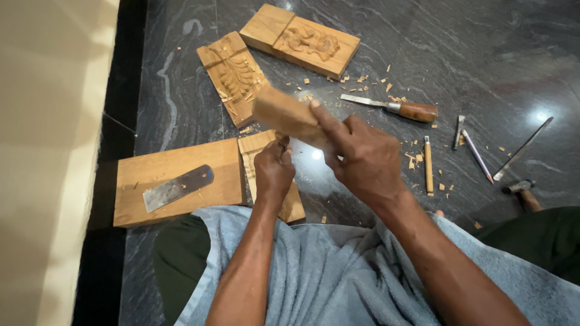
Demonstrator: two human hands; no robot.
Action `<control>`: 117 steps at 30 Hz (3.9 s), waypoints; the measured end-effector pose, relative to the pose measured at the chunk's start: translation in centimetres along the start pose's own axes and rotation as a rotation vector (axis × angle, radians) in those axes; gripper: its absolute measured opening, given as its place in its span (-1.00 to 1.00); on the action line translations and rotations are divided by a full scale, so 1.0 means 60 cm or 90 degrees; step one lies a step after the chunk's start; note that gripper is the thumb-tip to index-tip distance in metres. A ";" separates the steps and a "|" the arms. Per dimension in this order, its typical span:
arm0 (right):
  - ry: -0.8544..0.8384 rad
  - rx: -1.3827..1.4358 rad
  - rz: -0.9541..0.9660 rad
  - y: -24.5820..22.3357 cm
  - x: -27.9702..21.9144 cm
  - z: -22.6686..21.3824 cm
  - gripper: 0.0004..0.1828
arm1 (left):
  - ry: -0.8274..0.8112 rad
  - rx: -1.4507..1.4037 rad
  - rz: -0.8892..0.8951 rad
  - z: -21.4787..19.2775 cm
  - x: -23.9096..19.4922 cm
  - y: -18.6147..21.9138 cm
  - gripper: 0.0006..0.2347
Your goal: The person sits on the floor and carves a decorative design into a rectangular wooden block using a chisel and a wooden mallet. They repeatedly strike the chisel to remove wood shavings and refine the pattern.
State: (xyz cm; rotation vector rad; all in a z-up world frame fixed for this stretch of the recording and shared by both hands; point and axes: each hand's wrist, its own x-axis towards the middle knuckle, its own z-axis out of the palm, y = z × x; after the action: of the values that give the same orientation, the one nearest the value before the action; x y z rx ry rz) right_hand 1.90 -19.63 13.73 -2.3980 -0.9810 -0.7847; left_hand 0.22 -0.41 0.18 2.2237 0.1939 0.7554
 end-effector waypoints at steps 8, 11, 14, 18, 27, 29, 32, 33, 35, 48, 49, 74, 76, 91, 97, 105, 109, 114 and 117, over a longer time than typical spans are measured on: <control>0.008 0.003 0.005 0.004 0.013 -0.006 -0.26 | 0.014 -0.032 -0.020 0.002 0.002 0.005 -0.73; -0.038 -0.016 -0.004 0.003 0.011 -0.003 -0.28 | 0.014 -0.024 -0.051 -0.002 -0.005 0.006 -0.77; -0.026 -0.015 -0.021 0.012 0.012 -0.006 -0.29 | -0.002 -0.022 -0.065 -0.001 0.000 0.012 -0.81; -0.016 0.004 0.014 0.013 0.009 0.000 -0.36 | -0.012 0.005 -0.078 -0.001 -0.003 0.006 -0.84; 0.050 0.240 0.234 0.020 -0.030 -0.022 -0.06 | 0.119 -0.496 -0.292 -0.024 0.011 -0.025 -0.90; 0.048 0.253 0.261 0.027 -0.038 -0.029 -0.02 | 0.087 -0.471 -0.291 -0.030 0.011 -0.028 -0.91; 0.042 0.251 0.290 0.036 -0.039 -0.036 -0.01 | 0.021 -0.416 -0.287 -0.033 0.004 -0.016 -0.90; 0.039 0.248 0.298 0.038 -0.038 -0.038 -0.01 | -0.005 -0.393 -0.286 -0.033 0.001 -0.010 -0.90; 0.054 0.237 0.279 0.039 -0.037 -0.040 -0.01 | -0.007 -0.315 -0.276 -0.037 0.001 0.005 -0.89; 0.033 0.192 0.220 0.030 -0.038 -0.034 -0.04 | -0.026 -0.080 -0.182 -0.040 0.012 0.034 -0.90; 0.023 0.192 0.225 0.029 -0.038 -0.033 -0.04 | -0.035 -0.089 -0.205 -0.037 0.009 0.027 -0.91; -0.039 -0.005 -0.048 -0.012 0.024 -0.003 -0.38 | 0.005 -0.019 -0.133 -0.008 -0.004 0.000 -0.85; -0.055 -0.021 -0.036 -0.009 0.022 -0.004 -0.37 | 0.008 -0.043 -0.142 -0.008 -0.006 0.004 -0.86; -0.352 0.367 0.720 0.056 -0.124 0.060 -0.17 | 0.164 -0.710 -0.281 -0.051 0.025 -0.014 -0.83; -0.390 0.315 0.685 0.044 -0.117 0.061 -0.22 | 0.144 -0.659 -0.248 -0.032 0.026 -0.004 -0.54; -0.311 0.554 0.731 0.091 -0.157 0.125 -0.28 | -0.081 -0.446 -0.267 0.045 -0.004 0.092 -0.83; -0.262 0.622 0.756 0.103 -0.171 0.132 -0.41 | -0.029 -0.188 0.112 0.058 -0.020 0.120 -0.64; -0.209 0.668 0.893 0.092 -0.179 0.114 -0.36 | -0.161 -0.057 0.150 0.059 -0.034 0.111 -0.80; -0.200 0.655 0.862 0.085 -0.182 0.108 -0.32 | -0.084 -0.082 0.181 0.067 -0.037 0.103 -0.70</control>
State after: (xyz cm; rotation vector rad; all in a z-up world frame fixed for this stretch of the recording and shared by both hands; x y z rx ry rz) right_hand 1.43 -24.62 1.01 -1.6210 0.2900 0.5096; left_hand 0.12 -8.01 1.45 2.1924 -0.2339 0.7446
